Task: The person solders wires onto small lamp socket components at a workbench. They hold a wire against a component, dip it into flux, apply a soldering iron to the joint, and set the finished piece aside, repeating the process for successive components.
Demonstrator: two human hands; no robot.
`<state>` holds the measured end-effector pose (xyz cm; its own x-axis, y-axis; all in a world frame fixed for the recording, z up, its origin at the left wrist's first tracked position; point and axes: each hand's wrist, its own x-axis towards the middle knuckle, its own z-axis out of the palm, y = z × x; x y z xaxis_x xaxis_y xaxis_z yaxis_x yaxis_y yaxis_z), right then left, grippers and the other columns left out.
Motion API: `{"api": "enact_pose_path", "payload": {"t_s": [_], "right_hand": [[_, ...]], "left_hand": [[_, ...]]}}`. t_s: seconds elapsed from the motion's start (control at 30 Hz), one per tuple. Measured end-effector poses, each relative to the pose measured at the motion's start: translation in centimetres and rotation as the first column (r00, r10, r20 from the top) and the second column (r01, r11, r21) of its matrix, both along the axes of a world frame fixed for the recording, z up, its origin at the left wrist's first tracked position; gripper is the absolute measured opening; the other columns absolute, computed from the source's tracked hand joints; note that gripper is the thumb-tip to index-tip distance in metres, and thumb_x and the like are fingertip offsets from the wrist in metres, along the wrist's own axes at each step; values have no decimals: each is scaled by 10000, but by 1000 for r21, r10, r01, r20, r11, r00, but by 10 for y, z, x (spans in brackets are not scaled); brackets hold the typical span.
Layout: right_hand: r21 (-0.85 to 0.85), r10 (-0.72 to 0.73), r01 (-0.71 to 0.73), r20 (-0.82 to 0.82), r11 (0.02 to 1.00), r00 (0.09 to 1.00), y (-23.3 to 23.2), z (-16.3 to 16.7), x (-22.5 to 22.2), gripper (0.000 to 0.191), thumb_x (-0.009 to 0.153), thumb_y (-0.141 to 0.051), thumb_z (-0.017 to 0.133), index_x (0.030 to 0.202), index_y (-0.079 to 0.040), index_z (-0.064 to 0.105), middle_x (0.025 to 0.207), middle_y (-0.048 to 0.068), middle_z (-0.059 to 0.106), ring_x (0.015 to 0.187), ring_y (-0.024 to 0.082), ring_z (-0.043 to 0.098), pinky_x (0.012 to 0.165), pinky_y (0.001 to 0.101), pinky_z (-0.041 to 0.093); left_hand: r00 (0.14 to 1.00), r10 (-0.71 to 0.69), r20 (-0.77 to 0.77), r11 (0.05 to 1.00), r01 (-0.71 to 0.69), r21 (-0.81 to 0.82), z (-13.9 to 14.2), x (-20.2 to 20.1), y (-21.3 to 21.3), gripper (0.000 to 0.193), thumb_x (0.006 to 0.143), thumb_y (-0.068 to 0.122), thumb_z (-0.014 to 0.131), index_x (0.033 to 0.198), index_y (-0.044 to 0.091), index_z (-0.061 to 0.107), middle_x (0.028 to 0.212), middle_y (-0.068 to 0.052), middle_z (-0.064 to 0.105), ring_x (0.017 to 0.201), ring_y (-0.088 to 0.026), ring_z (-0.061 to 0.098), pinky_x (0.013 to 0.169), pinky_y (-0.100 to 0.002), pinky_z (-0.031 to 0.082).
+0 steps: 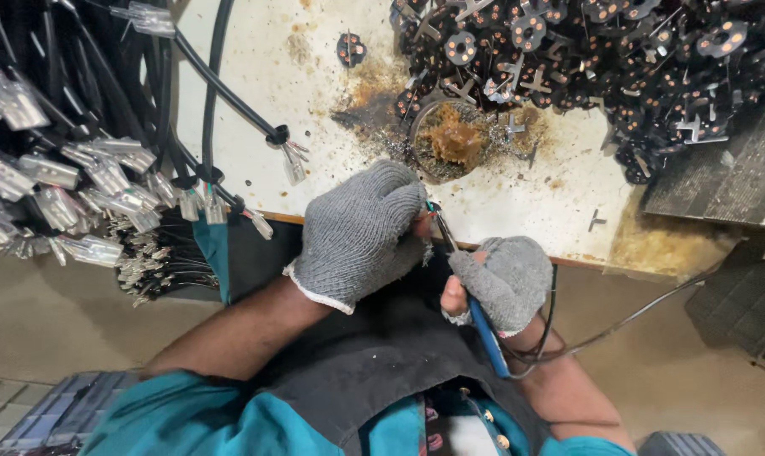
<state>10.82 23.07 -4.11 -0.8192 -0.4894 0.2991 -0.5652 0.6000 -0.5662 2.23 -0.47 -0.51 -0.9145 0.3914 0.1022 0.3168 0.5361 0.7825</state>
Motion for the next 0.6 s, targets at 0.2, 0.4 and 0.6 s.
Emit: {"api": "enact_pose_path", "payload": {"t_s": [0.2,0.4,0.6], "right_hand": [[-4,19,-19,-41,1000,999,-4,0,3,319,740,-183,863,1012,-119,709,680,-25,658,569,202,635,518,368,452],[-23,-25,27,88,999,996,-10,6,-3,242,798,-112,843,1002,-112,712,703,-29,662,618,206,667,557,368,489],[-137,-205,213,72,967,976,-16,19,-1,182,855,-217,693,930,-51,705,767,109,623,732,336,628,700,459,491]], "left_hand": [[1000,-20,12,1000,20,1,1,2,-2,268,712,178,803,877,104,605,984,-100,637,889,-331,668,694,-429,535],[1000,0,-9,1000,0,-10,2,3,-3,224,760,179,789,885,106,618,976,-96,637,885,-327,668,697,-431,534],[999,28,-36,998,-30,-47,3,5,-2,186,801,164,778,892,110,625,983,-88,644,901,-322,675,715,-426,540]]}}
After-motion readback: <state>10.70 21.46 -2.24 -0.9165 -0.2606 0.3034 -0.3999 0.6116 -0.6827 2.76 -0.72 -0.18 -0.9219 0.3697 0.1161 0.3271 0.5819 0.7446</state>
